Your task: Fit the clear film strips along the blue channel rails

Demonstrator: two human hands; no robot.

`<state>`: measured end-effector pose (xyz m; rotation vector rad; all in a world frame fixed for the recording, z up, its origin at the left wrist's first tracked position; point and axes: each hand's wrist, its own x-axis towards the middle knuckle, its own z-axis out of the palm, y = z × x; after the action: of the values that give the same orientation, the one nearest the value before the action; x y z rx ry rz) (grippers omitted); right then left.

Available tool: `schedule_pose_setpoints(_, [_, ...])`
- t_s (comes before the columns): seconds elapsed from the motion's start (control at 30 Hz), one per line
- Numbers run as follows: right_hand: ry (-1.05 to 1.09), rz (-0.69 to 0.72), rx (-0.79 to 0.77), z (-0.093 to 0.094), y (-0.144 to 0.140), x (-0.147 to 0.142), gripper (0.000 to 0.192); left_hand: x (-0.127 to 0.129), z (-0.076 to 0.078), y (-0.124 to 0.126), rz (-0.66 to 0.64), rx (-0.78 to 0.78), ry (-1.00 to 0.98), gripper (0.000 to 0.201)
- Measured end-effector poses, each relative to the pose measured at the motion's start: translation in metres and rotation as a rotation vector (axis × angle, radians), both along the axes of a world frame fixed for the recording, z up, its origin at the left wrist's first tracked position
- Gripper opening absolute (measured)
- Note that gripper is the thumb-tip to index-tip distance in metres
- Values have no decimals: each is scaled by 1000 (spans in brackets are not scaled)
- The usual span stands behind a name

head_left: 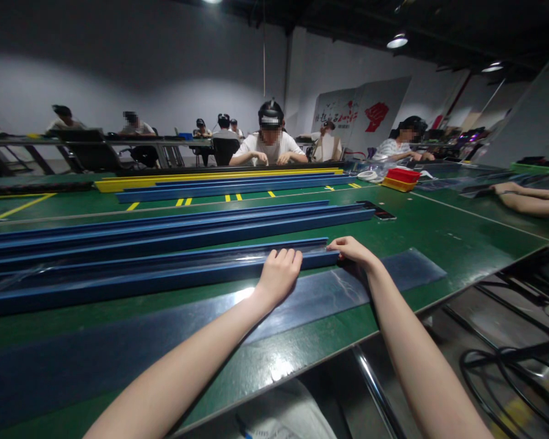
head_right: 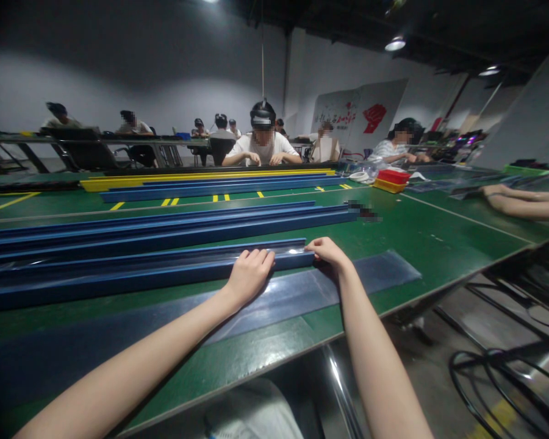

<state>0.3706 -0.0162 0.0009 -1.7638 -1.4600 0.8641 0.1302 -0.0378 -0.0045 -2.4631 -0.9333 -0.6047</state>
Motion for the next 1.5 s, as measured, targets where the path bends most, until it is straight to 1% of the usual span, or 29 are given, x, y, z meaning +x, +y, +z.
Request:
schedule_pose_setpoints(0.43, [9, -4, -28, 2, -2, -2, 17, 0, 0, 0, -3, 8, -6, 19])
schedule_pose_setpoints(0.87, [-6, 13, -23, 2, 0, -1, 15, 0, 3, -1, -2, -77, -6, 21])
schedule_pose_setpoints(1.3, [-9, -7, -16, 1, 0, -2, 18, 0, 3, 0, -1, -69, -5, 21])
schedule_pose_setpoints(1.5, [0, 9, -13, -1, 3, 0, 19, 0, 3, 0, 3, -84, -10, 23])
